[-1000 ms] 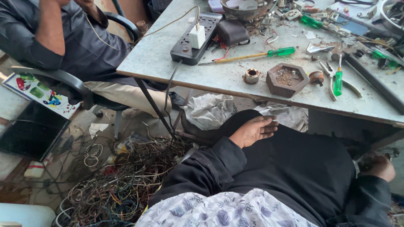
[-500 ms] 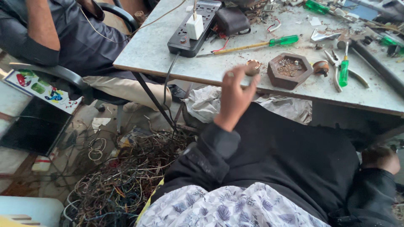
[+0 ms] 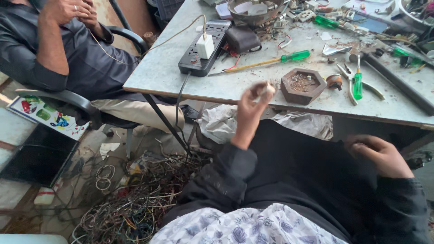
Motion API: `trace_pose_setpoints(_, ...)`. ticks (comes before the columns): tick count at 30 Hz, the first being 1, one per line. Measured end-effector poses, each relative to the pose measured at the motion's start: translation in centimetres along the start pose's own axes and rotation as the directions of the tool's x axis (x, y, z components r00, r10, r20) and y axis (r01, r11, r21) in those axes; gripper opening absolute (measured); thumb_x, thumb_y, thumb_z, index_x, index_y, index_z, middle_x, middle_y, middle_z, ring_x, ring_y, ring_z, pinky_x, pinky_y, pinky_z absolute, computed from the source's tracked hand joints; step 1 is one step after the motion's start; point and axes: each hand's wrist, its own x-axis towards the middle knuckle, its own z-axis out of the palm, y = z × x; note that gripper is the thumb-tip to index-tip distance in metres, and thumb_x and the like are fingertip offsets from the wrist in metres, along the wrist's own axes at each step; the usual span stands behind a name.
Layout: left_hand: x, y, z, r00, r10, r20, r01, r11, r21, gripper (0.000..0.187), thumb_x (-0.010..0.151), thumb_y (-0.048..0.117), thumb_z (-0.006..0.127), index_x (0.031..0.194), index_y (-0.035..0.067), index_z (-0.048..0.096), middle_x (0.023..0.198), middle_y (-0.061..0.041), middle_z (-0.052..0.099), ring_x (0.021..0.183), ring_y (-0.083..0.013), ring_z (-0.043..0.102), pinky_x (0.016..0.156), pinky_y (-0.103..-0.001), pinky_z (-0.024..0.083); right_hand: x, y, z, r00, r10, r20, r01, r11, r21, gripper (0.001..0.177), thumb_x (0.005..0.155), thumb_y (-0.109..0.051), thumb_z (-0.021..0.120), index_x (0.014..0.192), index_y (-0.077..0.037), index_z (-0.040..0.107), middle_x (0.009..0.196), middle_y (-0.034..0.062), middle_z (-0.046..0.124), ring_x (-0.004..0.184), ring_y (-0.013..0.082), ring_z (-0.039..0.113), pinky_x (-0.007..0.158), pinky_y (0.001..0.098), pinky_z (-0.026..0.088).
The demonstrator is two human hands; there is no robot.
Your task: The person is seated on the floor in a workshop, repairing a small cylindrical electronic component. They use pliers to adjust the component and a screwdriver to manipulate its internal parts. The workspace is cluttered with tools and wires.
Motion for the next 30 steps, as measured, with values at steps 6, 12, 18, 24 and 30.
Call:
trace_pose_setpoints(6, -7.6, 0.6, 4.1, 0.641, -0.521, 0.564, 0.751, 0.274, -0.601, 0.039, 0.103, 0.046, 0.061, 0.126, 0.015, 0.065, 0.122, -0.005, 0.070, 0.111, -0.0192, 0.065, 0.097, -0.040, 0.051, -3.0, -7.5, 8.0, 0.959, -0.260, 0.113, 0.267, 0.963, -0.046, 0.035, 0.094, -0.010, 0.065, 0.127, 0.001, 0.064, 0.139, 0.0089, 0.059, 0.118, 0.0201, 0.064, 0.098, 0.0355, 0.054)
trace_pose_setpoints(12, -10.9, -0.5, 6.3, 0.424, -0.548, 0.721, 0.868, 0.019, -0.496, 0.044, 0.106, 0.049, 0.050, 0.126, 0.011, 0.063, 0.121, -0.006, 0.068, 0.111, -0.0230, 0.066, 0.096, -0.043, 0.053, -3.4, -9.1, 13.0, 0.795, -0.606, -0.002, 0.529, 0.696, -0.486, 0.073, 0.073, -0.009, 0.080, 0.140, 0.004, 0.053, 0.146, 0.0220, 0.053, 0.135, 0.0395, 0.052, 0.113, 0.0441, 0.042)
trace_pose_setpoints(18, -12.7, -3.9, 6.7, 0.478, -0.550, 0.685, 0.847, 0.083, -0.525, 0.036, 0.113, 0.039, 0.063, 0.132, 0.009, 0.064, 0.122, -0.005, 0.066, 0.111, -0.0193, 0.064, 0.098, -0.036, 0.052, -4.1, -8.8, 14.5, 0.790, -0.611, -0.048, 0.478, 0.662, -0.577, 0.067, 0.073, -0.004, 0.082, 0.135, -0.005, 0.060, 0.139, 0.0186, 0.060, 0.123, 0.0354, 0.061, 0.101, 0.0387, 0.051)
trace_pose_setpoints(24, -13.2, -5.2, 6.8, 0.508, -0.655, 0.560, 0.829, 0.194, -0.524, 0.025, 0.107, 0.022, 0.066, 0.124, 0.004, 0.064, 0.116, -0.009, 0.067, 0.112, -0.0228, 0.066, 0.104, -0.036, 0.056, -2.7, -5.6, 11.3, 0.831, -0.416, -0.369, 0.469, 0.881, 0.063, 0.040, 0.096, -0.002, 0.071, 0.133, -0.004, 0.055, 0.129, 0.0074, 0.064, 0.117, 0.0180, 0.064, 0.102, 0.0298, 0.053)
trace_pose_setpoints(30, -12.6, -4.4, 6.4, 0.437, -0.680, 0.589, 0.862, 0.132, -0.489, 0.023, 0.101, 0.008, 0.064, 0.124, 0.008, 0.060, 0.117, -0.012, 0.067, 0.117, -0.0299, 0.067, 0.096, -0.029, 0.057, 1.0, 4.2, 0.8, 0.523, 0.018, -0.852, 0.518, 0.787, 0.334, 0.029, 0.091, 0.000, 0.066, 0.120, -0.002, 0.059, 0.103, 0.0069, 0.064, 0.089, 0.0165, 0.065, 0.080, 0.0284, 0.057)
